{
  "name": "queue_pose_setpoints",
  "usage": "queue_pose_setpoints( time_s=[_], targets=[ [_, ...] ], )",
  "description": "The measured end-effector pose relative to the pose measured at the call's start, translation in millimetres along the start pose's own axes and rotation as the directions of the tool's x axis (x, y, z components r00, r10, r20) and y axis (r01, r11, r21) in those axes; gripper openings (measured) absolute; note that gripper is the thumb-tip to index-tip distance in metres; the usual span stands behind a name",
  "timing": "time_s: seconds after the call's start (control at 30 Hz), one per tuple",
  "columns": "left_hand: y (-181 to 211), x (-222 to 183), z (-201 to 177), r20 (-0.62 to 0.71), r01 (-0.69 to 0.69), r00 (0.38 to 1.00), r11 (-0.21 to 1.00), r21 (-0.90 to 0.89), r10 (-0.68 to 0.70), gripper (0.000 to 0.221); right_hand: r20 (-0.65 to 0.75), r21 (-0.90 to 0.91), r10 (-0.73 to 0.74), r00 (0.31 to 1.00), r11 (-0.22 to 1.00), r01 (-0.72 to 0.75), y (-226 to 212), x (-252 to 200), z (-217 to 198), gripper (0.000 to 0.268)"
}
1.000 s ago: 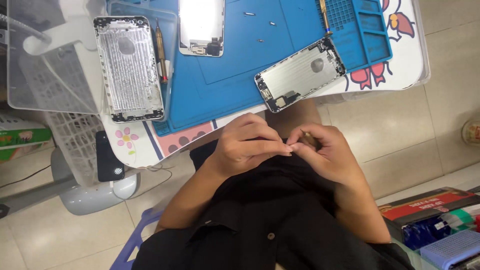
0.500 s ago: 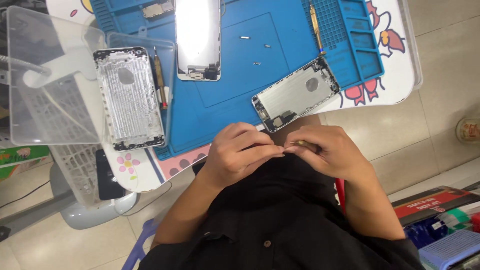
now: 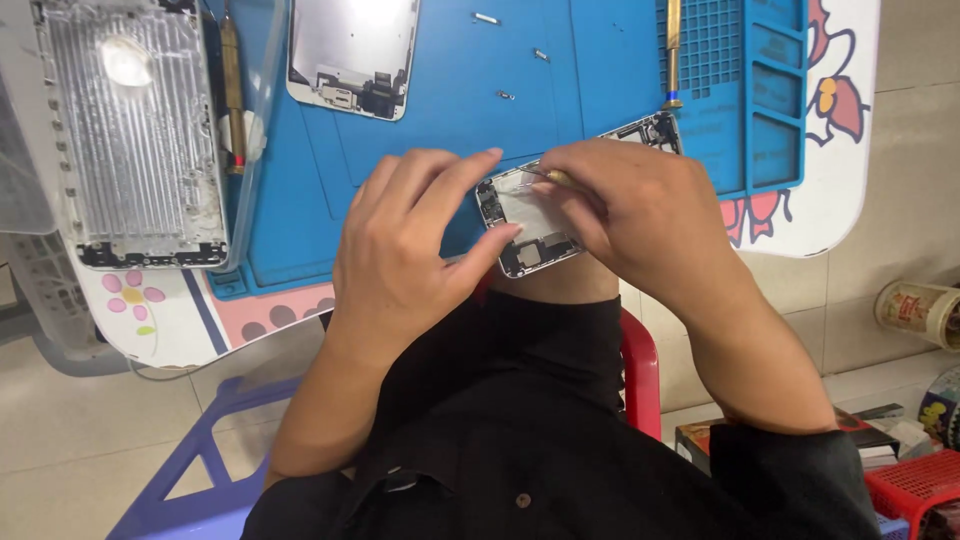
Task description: The person holds a disassembled phone back cover and uses a small screwdriver-like tool to scrape and pry adhesive residue from its inner metal surface, working around the edges and repositioning the cover repeatedly on a blue repair mat.
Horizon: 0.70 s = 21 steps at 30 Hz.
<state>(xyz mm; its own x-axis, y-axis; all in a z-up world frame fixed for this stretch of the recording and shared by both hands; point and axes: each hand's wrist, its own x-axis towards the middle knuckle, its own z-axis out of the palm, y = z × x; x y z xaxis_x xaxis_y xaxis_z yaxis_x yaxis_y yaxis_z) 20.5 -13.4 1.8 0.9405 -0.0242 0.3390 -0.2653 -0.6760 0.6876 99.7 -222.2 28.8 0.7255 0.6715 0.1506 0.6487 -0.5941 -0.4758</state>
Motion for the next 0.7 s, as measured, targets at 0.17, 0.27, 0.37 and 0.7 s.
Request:
queue_pose_setpoints(
  time_s=[0.17,0.27,0.37,0.7],
  targets=[
    [-2,-3,7,-0.014,-0.043,0.999,0.989,0.144,0.046,0.039,0.002,-0.007,0.042,0.999,0.999,-0.042,4,-2,11,0.011],
    [-5,-5,8,-0.043,-0.045,0.998,0.988,0.148,0.052,0.03,-0.047,-0.026,-0.016,0.999,1.0,0.015,6,-3,13,0.013],
    [-5,1,9,-0.044,-0.043,0.998,0.992,0.117,0.048,0.024,-0.122,-0.087,-0.008,0.993,0.996,-0.002,7,-5,17,0.014],
    [-5,6,12,-0.026,-0.034,0.999,0.989,0.142,0.038,0.023,-0.079,-0.077,-0.014,0.997,0.997,0.008,2,-3,19,0.012]
  ],
)
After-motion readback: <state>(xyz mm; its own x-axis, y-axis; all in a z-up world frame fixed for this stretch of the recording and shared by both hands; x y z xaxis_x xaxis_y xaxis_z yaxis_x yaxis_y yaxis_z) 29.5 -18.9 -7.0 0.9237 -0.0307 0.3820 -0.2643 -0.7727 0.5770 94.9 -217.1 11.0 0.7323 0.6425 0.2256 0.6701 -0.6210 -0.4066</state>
